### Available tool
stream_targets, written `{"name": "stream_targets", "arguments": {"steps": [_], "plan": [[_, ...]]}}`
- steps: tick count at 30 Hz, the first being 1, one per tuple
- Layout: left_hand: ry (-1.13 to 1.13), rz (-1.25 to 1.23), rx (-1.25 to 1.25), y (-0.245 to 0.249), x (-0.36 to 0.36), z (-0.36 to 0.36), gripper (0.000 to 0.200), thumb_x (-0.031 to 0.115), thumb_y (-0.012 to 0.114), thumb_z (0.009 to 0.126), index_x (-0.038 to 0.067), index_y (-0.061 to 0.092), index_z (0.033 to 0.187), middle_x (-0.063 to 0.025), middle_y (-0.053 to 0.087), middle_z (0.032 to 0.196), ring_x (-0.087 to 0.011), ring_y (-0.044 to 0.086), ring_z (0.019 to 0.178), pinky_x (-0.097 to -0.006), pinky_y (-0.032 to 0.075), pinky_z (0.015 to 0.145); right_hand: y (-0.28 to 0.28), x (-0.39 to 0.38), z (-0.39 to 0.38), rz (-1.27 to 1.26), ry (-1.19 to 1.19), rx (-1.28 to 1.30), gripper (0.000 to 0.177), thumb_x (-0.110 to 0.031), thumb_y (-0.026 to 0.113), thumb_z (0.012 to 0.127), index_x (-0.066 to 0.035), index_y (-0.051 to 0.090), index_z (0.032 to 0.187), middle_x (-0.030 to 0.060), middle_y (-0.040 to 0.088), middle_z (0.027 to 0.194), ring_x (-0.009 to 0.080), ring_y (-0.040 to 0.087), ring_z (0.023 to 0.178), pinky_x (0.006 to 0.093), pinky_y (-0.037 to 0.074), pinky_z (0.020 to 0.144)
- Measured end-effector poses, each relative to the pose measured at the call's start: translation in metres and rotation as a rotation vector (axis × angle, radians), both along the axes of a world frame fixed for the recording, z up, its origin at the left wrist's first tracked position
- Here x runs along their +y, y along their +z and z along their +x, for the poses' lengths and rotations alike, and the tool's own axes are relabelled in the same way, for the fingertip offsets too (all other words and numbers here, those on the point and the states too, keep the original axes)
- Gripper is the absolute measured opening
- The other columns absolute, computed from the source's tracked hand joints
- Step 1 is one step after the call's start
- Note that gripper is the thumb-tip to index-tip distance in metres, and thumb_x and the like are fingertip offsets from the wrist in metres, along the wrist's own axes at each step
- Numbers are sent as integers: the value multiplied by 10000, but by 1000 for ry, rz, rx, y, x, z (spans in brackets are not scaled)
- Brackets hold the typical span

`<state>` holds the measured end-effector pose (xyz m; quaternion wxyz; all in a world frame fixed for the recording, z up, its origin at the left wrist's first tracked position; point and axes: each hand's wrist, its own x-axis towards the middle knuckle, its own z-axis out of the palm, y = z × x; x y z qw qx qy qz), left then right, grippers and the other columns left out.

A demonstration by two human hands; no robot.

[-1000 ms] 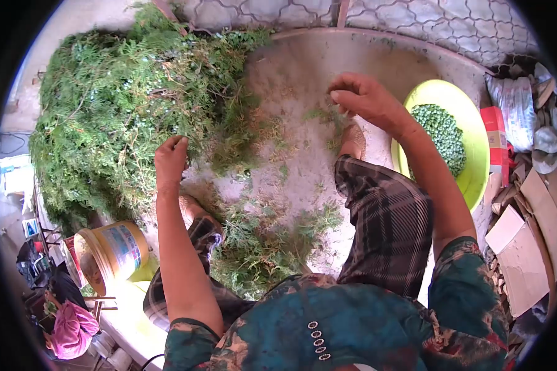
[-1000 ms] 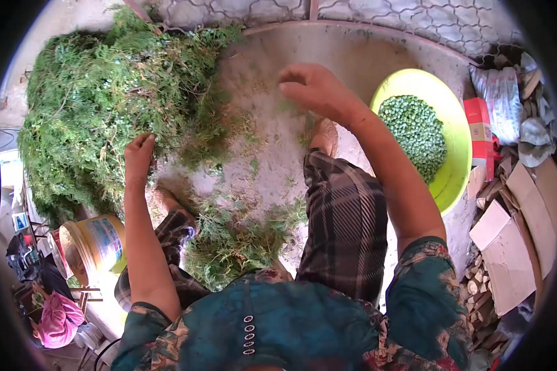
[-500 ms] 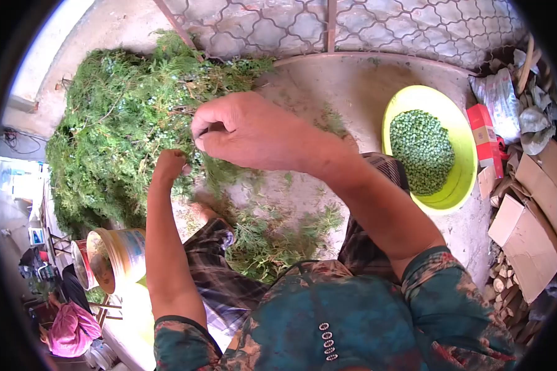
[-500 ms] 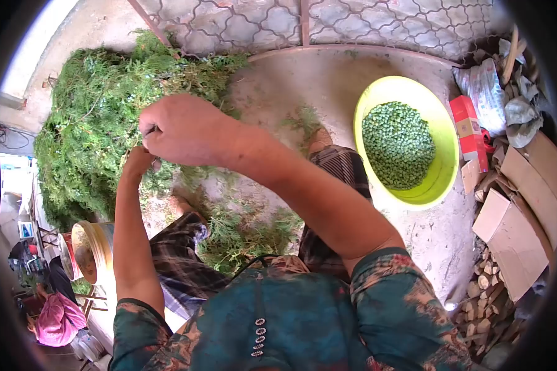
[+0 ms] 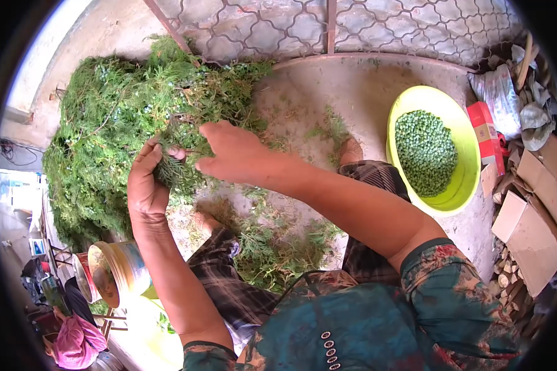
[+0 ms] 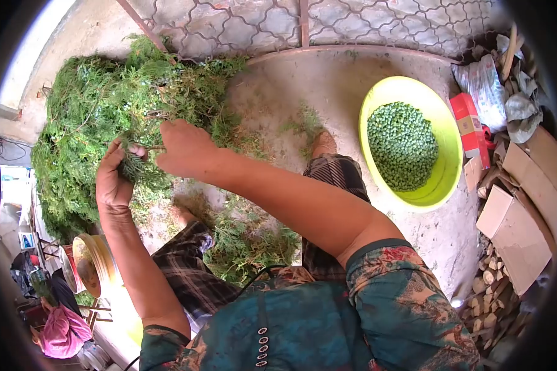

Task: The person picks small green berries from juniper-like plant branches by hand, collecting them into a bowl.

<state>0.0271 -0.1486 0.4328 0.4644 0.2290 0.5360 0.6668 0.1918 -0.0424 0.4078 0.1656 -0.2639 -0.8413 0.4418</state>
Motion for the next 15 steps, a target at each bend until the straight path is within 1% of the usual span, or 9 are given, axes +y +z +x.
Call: {"name": "stream_targets", "arguments": {"steps": [2,4,6,7,8,9,10,12,15], "plan": [[-5,113,-58,12,1,12,297,73,492,895,-37,452,1167,-145,619,900,-249,616,829,-390,500,811,0,0,-10,69,-12,-45,547,-259,619,751,12,444,1193,225,515,1130,354,516,1051,455,411,856],[4,134,-95,16,0,17,304,83,511,893,-31,455,1169,-143,616,930,-254,614,838,-405,502,806,-2,-2,-16,143,-22,-84,543,-262,627,747,6,444,1183,225,511,1114,353,516,1045,463,413,845],[27,180,-235,16,-2,15,299,89,526,888,-32,473,1156,-137,615,949,-247,611,859,-391,510,792,-10,-6,-21,223,-25,-25,382,-208,607,746,-10,521,1061,202,558,1011,354,551,968,474,415,823],[-45,202,-316,13,-4,8,309,82,538,884,-40,480,1162,-132,608,997,-232,603,891,-375,515,788,-11,-3,-24,227,-25,-20,382,-208,607,746,-10,521,1061,202,558,1011,354,551,968,474,415,823],[-43,203,-315,12,-5,7,309,82,538,884,-40,480,1162,-132,608,997,-232,603,891,-375,515,788,-14,0,-25,286,16,-65,299,-176,591,742,-18,547,991,191,576,968,359,565,930,471,421,810],[-73,245,-477,11,-5,7,313,73,533,886,-45,479,1171,-133,602,1020,-226,598,904,-372,515,792,-15,2,-24,344,58,-111,218,-144,576,739,-25,572,921,179,594,925,364,578,891,468,428,797],[-104,289,-638,11,-4,7,317,63,528,888,-50,478,1180,-133,597,1043,-221,594,916,-368,515,795,-17,3,-24,346,60,-111,218,-144,576,739,-25,572,921,179,594,925,364,578,891,468,428,797],[-61,304,-660,12,-1,9,334,33,528,879,-56,467,1194,-142,585,1087,-228,589,944,-373,505,822,-18,4,-24,261,88,-111,144,-110,548,732,-38,594,848,163,606,842,354,594,844,464,447,757],[24,340,-713,13,0,15,411,-55,537,841,-67,433,1238,-168,558,1189,-258,561,1052,-380,464,919,-17,0,-22,251,96,-119,201,-84,563,707,-37,595,900,169,606,858,350,595,853,460,463,733]]}}
